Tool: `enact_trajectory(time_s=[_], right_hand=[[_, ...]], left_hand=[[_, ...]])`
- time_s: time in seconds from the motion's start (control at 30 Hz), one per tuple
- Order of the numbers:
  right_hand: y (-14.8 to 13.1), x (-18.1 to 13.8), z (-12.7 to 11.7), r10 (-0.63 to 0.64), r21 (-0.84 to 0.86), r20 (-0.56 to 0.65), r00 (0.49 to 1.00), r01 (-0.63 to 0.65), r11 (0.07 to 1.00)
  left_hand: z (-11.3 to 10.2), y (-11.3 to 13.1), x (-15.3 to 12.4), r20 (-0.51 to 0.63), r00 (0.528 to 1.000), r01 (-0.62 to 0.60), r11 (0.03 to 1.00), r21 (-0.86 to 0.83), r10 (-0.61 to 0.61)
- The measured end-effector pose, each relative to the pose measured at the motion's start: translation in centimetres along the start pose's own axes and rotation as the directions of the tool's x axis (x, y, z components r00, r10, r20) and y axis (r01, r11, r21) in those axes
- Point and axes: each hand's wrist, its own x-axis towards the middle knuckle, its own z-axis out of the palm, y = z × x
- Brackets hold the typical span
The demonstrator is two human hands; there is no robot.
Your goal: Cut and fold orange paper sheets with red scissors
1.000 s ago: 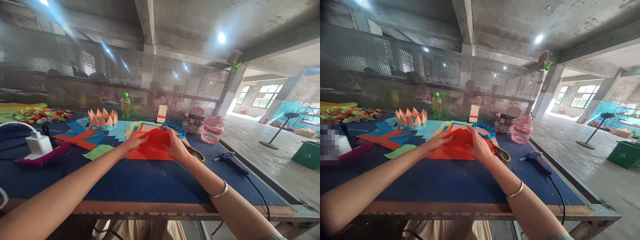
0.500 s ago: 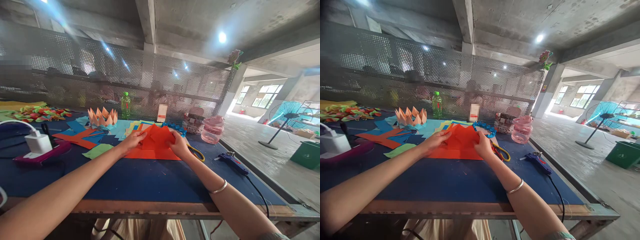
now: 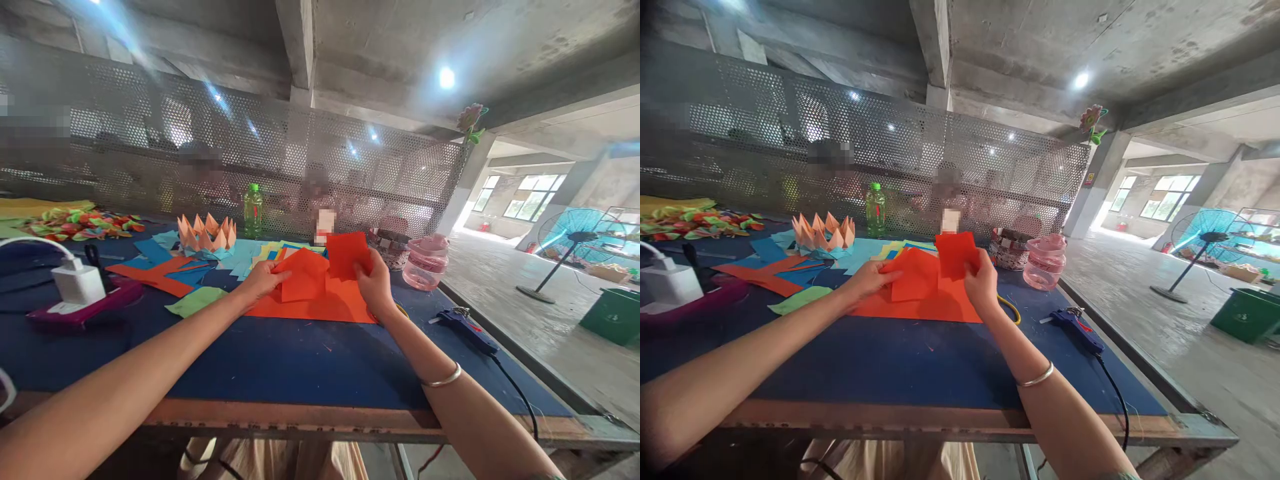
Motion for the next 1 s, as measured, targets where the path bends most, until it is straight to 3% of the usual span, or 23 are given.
enact_trajectory(time_s=[0.03, 0.1, 0.2, 0.3, 0.6, 0.83, 0.9, 1.0], right_hand=[[0.0, 0.2, -0.2, -0.023, 0.032, 0.020, 1.000, 0.022, 0.999], [-0.2, 0.2, -0.4, -0.107, 0.035, 0.171, 0.979, 0.102, 0.994], [-0.7, -0.3, -0.2, -0.253, -0.062, 0.441, 0.861, 0.311, 0.949], [-1.2, -1.0, 0.2, -0.313, -0.129, 0.513, 0.799, 0.433, 0.892], [-1.1, -1.3, 0.7, -0.233, -0.239, 0.482, 0.845, 0.382, 0.893], [-1.0, -1.3, 0.7, -0.208, -0.308, 0.398, 0.893, 0.344, 0.887], [-0.8, -0.9, 0.4, -0.165, -0.273, 0.321, 0.933, 0.257, 0.927], [-0.4, -0.1, -0.2, -0.007, -0.104, 0.097, 0.995, 0.017, 0.994]], left_hand=[[0.0, 0.0, 0.0, -0.004, 1.000, 0.003, 1.000, -0.005, -0.003], [0.0, -0.1, -0.1, 0.005, 1.000, 0.011, 1.000, -0.017, -0.010], [0.2, 0.0, -0.4, 0.054, 0.999, 0.001, 1.000, -0.021, 0.000], [0.3, 0.3, -0.7, 0.122, 0.992, -0.037, 0.999, 0.005, 0.036], [0.3, 0.1, -0.6, 0.238, 0.965, -0.117, 0.993, 0.012, 0.111], [0.2, 0.3, -0.4, 0.231, 0.967, -0.126, 0.990, 0.069, 0.107], [0.1, 0.5, -0.3, 0.156, 0.987, -0.056, 0.996, 0.064, 0.045], [0.0, 1.0, -0.3, 0.021, 0.999, 0.042, 0.999, 0.031, -0.042]])
